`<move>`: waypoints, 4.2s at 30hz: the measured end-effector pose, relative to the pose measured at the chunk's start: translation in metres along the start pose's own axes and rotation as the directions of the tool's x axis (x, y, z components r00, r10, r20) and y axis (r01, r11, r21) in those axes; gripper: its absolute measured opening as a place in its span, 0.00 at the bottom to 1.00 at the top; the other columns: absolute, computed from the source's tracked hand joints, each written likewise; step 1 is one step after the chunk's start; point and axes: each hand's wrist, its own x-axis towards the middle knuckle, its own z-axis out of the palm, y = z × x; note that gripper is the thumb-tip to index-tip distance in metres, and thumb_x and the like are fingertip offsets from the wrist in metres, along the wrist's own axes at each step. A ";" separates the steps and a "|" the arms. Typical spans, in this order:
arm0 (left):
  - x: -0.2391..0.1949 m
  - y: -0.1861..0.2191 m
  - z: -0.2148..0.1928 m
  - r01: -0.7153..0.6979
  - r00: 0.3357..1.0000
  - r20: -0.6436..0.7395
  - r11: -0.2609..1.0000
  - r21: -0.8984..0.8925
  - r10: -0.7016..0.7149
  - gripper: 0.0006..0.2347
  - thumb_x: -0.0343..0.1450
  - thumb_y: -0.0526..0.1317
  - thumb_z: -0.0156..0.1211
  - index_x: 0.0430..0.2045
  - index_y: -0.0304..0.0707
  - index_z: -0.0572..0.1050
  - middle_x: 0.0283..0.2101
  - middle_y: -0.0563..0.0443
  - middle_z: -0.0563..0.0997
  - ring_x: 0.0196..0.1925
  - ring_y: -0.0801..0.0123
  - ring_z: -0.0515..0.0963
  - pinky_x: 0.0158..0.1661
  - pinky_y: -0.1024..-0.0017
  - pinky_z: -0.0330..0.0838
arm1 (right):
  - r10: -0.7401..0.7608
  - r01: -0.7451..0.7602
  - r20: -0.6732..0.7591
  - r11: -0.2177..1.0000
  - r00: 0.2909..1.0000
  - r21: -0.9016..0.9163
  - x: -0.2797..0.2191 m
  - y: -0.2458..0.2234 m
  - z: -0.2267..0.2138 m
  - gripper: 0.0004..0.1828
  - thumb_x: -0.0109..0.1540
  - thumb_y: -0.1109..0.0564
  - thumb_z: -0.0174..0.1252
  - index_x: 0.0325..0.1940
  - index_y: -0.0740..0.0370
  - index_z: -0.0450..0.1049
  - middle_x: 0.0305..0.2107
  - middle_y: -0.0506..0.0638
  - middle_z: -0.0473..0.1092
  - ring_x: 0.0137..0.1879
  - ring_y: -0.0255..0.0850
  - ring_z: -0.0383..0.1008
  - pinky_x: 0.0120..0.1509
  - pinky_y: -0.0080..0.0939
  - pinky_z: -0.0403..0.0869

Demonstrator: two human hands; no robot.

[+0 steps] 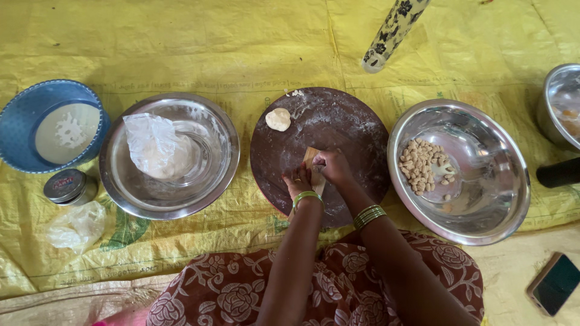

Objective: The person sits on a yellow tarp and uses a wooden ridged tool to press small dough balls into textured shapes on a round board. The shaped pieces are collected in a metal bowl. The person then kneads a larger dough ball and rolls it into a log shape.

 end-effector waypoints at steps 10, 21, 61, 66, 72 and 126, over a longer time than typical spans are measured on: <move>0.030 0.007 0.021 -0.004 0.997 -0.079 0.997 -0.081 -0.002 0.37 0.78 0.50 0.48 0.76 0.45 0.29 0.80 0.51 0.23 0.81 0.57 0.38 0.70 0.31 0.38 | 0.012 -0.069 -0.160 0.933 0.987 -0.353 0.010 -0.021 -0.010 0.26 0.40 0.57 0.80 0.39 0.62 0.80 0.41 0.60 0.72 0.52 0.58 0.69 0.57 0.55 0.68; 0.053 0.018 0.032 0.024 0.996 -0.086 0.998 -0.053 -0.028 0.35 0.79 0.48 0.45 0.76 0.45 0.30 0.79 0.51 0.23 0.81 0.55 0.40 0.68 0.29 0.43 | -0.149 0.081 -0.161 0.926 0.976 -0.368 0.023 0.018 -0.003 0.08 0.51 0.64 0.69 0.33 0.62 0.81 0.34 0.58 0.77 0.45 0.54 0.77 0.54 0.52 0.73; 0.106 0.045 0.037 -0.063 0.986 -0.153 0.998 0.005 0.063 0.26 0.80 0.46 0.39 0.73 0.30 0.53 0.77 0.33 0.50 0.78 0.32 0.44 0.69 0.34 0.41 | -0.090 0.049 -0.291 0.988 0.953 -0.144 0.015 0.033 0.002 0.07 0.61 0.57 0.65 0.38 0.62 0.79 0.35 0.58 0.75 0.43 0.55 0.76 0.49 0.53 0.74; 0.086 0.040 0.024 -0.068 0.968 -0.244 0.996 -0.053 0.053 0.27 0.79 0.47 0.43 0.72 0.27 0.58 0.75 0.32 0.58 0.78 0.36 0.47 0.63 0.35 0.51 | 0.195 -0.150 -0.117 0.938 0.974 0.313 0.012 0.055 -0.010 0.12 0.68 0.54 0.57 0.45 0.65 0.79 0.39 0.52 0.79 0.46 0.40 0.78 0.52 0.41 0.75; 0.019 0.010 -0.002 -0.226 0.952 -0.160 0.953 0.204 0.260 0.24 0.80 0.45 0.43 0.72 0.36 0.56 0.76 0.30 0.51 0.76 0.29 0.47 0.63 0.27 0.50 | 0.370 -0.331 0.030 0.788 0.928 0.518 -0.014 0.067 -0.014 0.14 0.68 0.54 0.56 0.49 0.68 0.77 0.39 0.49 0.77 0.44 0.36 0.77 0.47 0.38 0.78; -0.096 0.007 0.081 -0.250 0.769 -0.602 0.968 0.028 0.216 0.22 0.76 0.39 0.45 0.64 0.24 0.63 0.72 0.31 0.58 0.78 0.43 0.45 0.72 0.45 0.38 | 0.707 -0.925 -0.677 0.365 0.203 0.103 -0.153 0.057 -0.237 0.58 0.58 0.38 0.71 0.79 0.63 0.45 0.72 0.81 0.40 0.77 0.74 0.45 0.76 0.74 0.54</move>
